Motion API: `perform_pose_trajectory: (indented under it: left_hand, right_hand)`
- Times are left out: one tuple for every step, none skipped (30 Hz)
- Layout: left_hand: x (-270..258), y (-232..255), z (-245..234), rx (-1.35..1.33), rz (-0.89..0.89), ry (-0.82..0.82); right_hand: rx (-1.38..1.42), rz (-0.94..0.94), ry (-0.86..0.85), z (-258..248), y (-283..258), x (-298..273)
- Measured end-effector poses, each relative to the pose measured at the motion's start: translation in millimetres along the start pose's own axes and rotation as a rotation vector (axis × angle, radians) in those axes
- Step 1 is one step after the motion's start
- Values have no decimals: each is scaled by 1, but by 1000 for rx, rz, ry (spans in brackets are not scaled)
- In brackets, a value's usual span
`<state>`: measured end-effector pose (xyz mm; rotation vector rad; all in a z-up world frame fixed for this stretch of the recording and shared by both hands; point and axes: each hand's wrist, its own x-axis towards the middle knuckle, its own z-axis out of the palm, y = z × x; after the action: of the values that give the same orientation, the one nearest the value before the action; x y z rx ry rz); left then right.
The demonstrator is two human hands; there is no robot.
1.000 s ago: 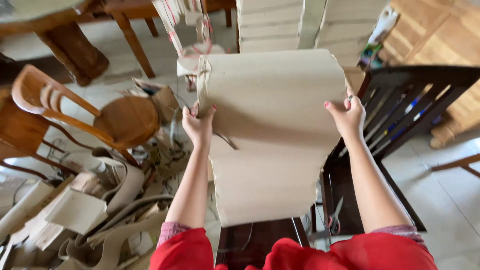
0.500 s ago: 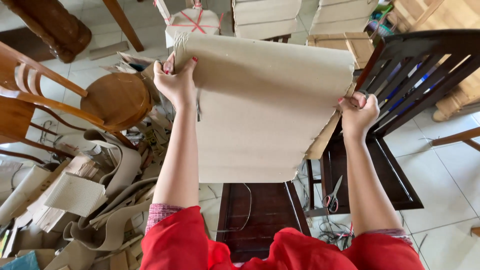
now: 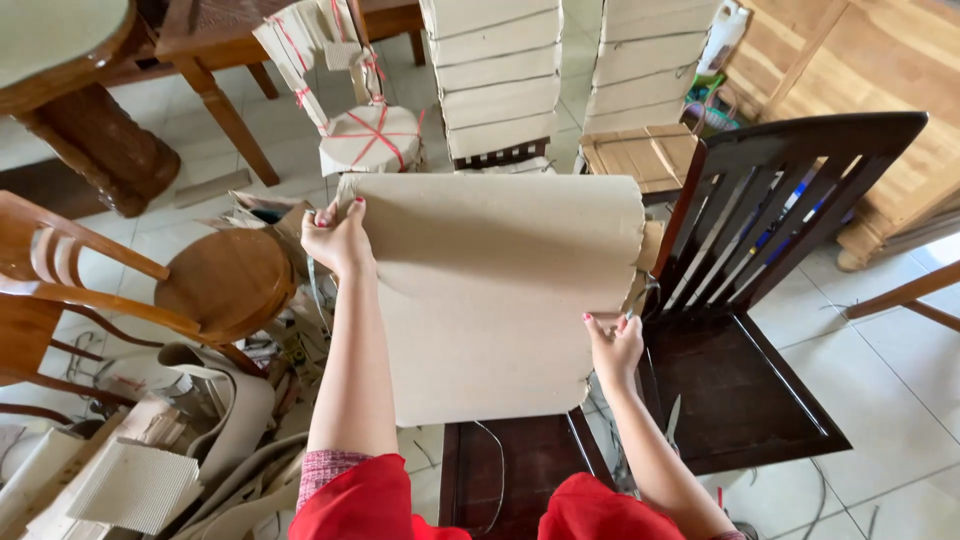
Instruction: Wrapping wooden chairs with cardboard sheets and securing them with wire for transport.
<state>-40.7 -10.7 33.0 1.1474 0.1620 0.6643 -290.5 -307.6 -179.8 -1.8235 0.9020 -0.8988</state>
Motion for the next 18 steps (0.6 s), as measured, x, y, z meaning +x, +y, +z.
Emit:
perform_pose_trajectory:
  left_hand:
    - [12,-20,-4,-6,7,-1]
    - [24,-41,-10,189,48,12]
    - [37,-62,-15,385,89,25]
    - [32,-52,-17,383,90,31]
    - [27,-44,-20,530,137,-11]
    - [19,-36,-23,678,182,-56]
    - [9,-25,-29,677,181,-54]
    - [-1,-14,-33,753,264,-151]
    - [-11,-3,-36,826,349,-248]
    - [-20,1,-44,821,351,-253]
    - [-29,5,-51,849,418,-268]
    - [-40,8,-60,880,482,-283]
    - [-50,3,-69,879,480,-290]
    - [-58,-2,-79,770,485,-262]
    - [-67,-7,-89,662,487,-234]
    - [-78,-3,-95,669,483,-238]
    - [-88,1,-101,620,453,-240]
    - [-100,6,-111,576,419,-243]
  right_hand:
    - [8,-5,3,-7,-12,1]
    - [101,17,40,-14,-24,1]
    - [195,41,77,-21,-36,1]
    - [197,37,73,-29,-50,4]
    - [193,19,111,-36,-64,7]
    - [187,4,150,-45,-75,8]
    - [186,2,148,-44,-67,21]
    - [212,-49,169,-42,-58,34]
    - [238,-102,189,-41,-50,48]
    - [238,-102,197,-42,-51,54]
    - [199,-103,194,-43,-53,60]
    - [157,-100,189,-45,-52,65]
    - [153,-97,194,-46,-54,65]
    - [105,-85,161,-46,-55,63]
    - [56,-72,128,-46,-56,62]
    - [52,-64,126,-47,-57,60]
    - [52,-60,89,-48,-58,59]
    - [48,-51,50,-49,-57,52]
